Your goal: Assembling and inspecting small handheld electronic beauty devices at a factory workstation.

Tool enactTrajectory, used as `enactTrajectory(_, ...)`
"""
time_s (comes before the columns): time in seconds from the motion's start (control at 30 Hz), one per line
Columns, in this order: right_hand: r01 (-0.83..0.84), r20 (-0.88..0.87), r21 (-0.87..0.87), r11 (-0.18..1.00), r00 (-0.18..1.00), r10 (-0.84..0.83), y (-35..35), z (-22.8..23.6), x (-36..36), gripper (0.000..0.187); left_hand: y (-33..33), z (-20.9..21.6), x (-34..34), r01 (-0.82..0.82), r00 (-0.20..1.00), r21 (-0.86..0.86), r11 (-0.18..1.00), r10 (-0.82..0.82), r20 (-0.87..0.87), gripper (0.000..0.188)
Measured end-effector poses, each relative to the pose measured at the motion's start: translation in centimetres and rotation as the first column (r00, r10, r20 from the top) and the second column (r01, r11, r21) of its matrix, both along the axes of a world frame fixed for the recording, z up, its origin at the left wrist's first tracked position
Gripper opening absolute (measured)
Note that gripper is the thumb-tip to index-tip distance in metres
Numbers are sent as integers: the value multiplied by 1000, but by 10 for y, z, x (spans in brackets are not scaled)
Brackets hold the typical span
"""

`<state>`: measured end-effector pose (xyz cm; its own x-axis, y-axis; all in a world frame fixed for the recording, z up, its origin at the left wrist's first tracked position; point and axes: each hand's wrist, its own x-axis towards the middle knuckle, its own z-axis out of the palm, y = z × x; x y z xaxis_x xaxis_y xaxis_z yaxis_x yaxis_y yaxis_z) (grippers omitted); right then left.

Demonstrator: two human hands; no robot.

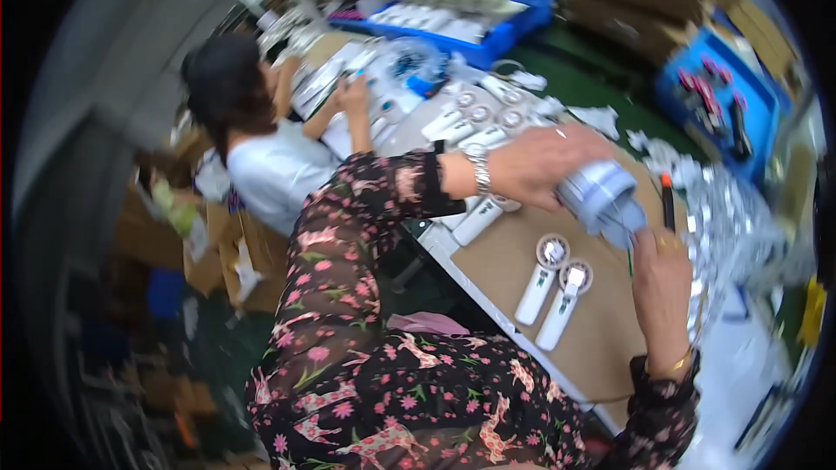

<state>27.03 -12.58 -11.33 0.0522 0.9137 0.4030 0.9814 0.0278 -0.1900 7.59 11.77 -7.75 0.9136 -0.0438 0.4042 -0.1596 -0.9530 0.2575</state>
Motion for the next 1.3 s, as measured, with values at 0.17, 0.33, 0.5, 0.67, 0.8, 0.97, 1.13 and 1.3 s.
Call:
enactTrajectory(0.17, -66, 20, 40, 997, 998, 65, 6, 35, -10, 12, 4, 7, -15, -45, 994, 19, 999, 43, 97, 87)
enactTrajectory(0.33, -88, 5, -23, 996, 996, 88, 5, 38, -5, 11, 6, 1, -19, -13, 986, -1, 1000, 13, 168, 87)
enactTrajectory(0.5, -222, -143, 97, 970, 962, 234, 11, 45, -5, 14, 4, -5, -19, 2, 980, -15, 1000, 1, 197, 85)
enactTrajectory(0.67, -250, -53, 27, 968, 966, 252, 22, 30, -5, 25, 9, -9, 3, 128, 976, -82, 988, -111, 188, 89)
enactTrajectory(0.8, -209, 60, 6, 978, 976, 208, 24, 41, -12, 25, 16, -2, -23, 42, 998, -72, 996, -39, 46, 94)
enactTrajectory(0.97, -44, -37, 163, 986, 998, 50, 10, 37, 1, 22, 8, 6, 6, 50, 997, -92, 995, -55, -60, 94)
enactTrajectory(1.13, -115, 79, 39, 993, 991, 111, 12, 26, 1, 17, 2, 3, 17, 42, 996, -94, 995, -48, -69, 95)
enactTrajectory(1.3, -88, 28, 95, 992, 996, 86, -5, 16, 3, 14, 2, 3, 14, 18, 995, -65, 998, -24, -94, 97)
